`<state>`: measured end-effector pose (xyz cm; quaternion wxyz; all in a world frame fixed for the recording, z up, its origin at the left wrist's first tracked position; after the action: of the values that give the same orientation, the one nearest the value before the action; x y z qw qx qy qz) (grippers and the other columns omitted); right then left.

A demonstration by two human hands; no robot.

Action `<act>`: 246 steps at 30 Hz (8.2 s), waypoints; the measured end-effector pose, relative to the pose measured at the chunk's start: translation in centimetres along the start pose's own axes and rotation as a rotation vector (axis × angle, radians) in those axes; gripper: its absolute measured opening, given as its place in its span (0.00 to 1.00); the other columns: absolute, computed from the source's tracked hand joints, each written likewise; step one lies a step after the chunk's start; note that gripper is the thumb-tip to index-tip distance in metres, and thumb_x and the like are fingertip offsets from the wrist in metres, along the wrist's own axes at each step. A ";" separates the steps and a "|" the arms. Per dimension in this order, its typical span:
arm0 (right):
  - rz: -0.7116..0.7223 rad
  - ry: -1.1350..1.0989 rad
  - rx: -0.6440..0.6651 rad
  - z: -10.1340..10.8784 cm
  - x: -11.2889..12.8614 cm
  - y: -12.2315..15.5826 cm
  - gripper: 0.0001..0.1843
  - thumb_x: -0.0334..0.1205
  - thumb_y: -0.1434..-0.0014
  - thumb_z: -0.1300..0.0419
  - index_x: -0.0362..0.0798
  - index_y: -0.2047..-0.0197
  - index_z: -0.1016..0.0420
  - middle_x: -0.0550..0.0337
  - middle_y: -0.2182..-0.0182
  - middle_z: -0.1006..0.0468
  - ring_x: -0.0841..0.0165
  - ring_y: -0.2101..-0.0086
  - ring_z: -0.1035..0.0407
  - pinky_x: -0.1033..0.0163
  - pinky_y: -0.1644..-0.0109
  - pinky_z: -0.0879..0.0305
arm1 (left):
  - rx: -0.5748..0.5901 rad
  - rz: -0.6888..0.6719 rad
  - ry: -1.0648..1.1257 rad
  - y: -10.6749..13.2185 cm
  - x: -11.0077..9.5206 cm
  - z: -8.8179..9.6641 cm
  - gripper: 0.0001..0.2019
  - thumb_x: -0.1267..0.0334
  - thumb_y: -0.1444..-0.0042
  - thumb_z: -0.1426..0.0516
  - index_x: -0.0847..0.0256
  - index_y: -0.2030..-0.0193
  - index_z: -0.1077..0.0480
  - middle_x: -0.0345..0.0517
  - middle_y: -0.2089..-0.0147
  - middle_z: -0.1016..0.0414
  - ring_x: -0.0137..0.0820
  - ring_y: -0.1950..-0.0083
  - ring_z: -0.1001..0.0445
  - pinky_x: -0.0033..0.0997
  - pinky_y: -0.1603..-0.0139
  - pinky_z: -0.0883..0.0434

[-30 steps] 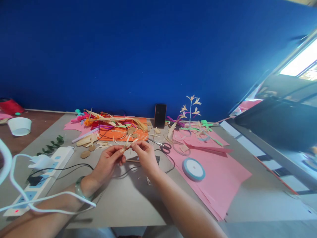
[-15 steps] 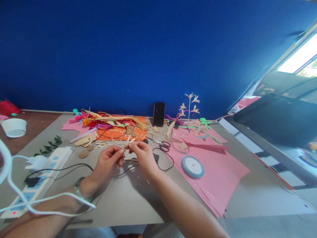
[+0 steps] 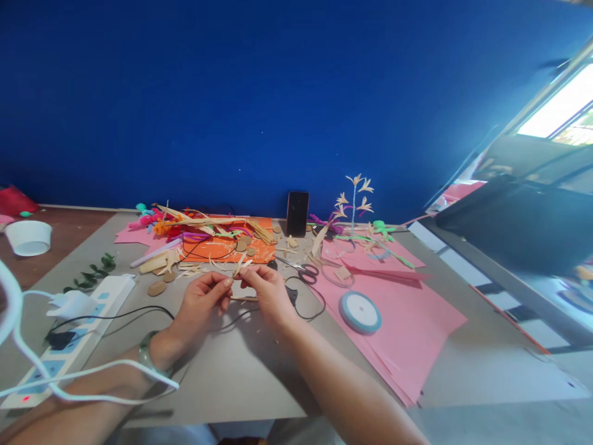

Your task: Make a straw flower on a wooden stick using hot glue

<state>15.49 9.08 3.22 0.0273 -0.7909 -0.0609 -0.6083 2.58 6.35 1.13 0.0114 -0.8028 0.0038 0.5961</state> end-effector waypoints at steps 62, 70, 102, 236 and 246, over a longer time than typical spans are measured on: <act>-0.084 -0.003 -0.008 0.2 -1.7 -0.3 0.12 0.47 0.54 0.31 0.48 0.77 0.24 0.63 0.77 0.25 0.72 0.75 0.37 0.64 0.65 0.42 | -0.091 -0.145 -0.379 -0.3 -1.1 1.6 0.10 0.55 0.47 0.40 0.61 0.67 0.27 0.39 0.79 0.29 0.27 0.79 0.31 0.24 0.77 0.35; -0.101 -0.049 0.016 0.1 -2.1 -0.2 0.08 0.43 0.53 0.31 0.47 0.76 0.22 0.63 0.77 0.25 0.73 0.74 0.37 0.64 0.65 0.42 | -0.104 -0.137 -0.352 -0.2 -1.4 1.4 0.09 0.57 0.49 0.39 0.62 0.68 0.27 0.39 0.79 0.29 0.26 0.79 0.31 0.23 0.77 0.35; -0.061 0.038 -0.040 0.6 -1.5 -0.3 0.11 0.45 0.55 0.31 0.47 0.78 0.24 0.65 0.80 0.29 0.73 0.76 0.40 0.64 0.66 0.44 | -0.033 -0.106 -0.278 0.0 -1.0 0.7 0.11 0.56 0.47 0.39 0.63 0.68 0.29 0.38 0.78 0.30 0.26 0.78 0.31 0.24 0.76 0.33; 0.037 0.064 -0.066 0.3 -0.1 0.7 0.11 0.46 0.52 0.32 0.47 0.75 0.24 0.65 0.81 0.31 0.71 0.75 0.38 0.64 0.65 0.39 | 0.030 0.145 0.020 0.1 1.2 -0.3 0.14 0.54 0.52 0.36 0.64 0.71 0.31 0.38 0.79 0.28 0.20 0.84 0.36 0.19 0.85 0.40; 0.028 0.061 -0.080 0.3 -0.2 0.7 0.12 0.46 0.52 0.32 0.47 0.75 0.24 0.65 0.81 0.31 0.72 0.76 0.39 0.64 0.66 0.39 | 0.014 0.155 0.027 0.3 1.1 -0.5 0.16 0.52 0.53 0.36 0.64 0.70 0.31 0.37 0.79 0.30 0.20 0.85 0.36 0.19 0.86 0.41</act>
<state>15.86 8.42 2.99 0.0062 -0.7732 -0.0245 -0.6336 3.40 6.08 0.24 -0.0291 -0.8081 0.0702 0.5841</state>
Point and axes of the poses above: each hand's wrist, its own y-axis away from the middle knuckle, its own z-axis out of the back of the hand, x = y × z, the point moved 9 cm from there along -y, towards the middle knuckle
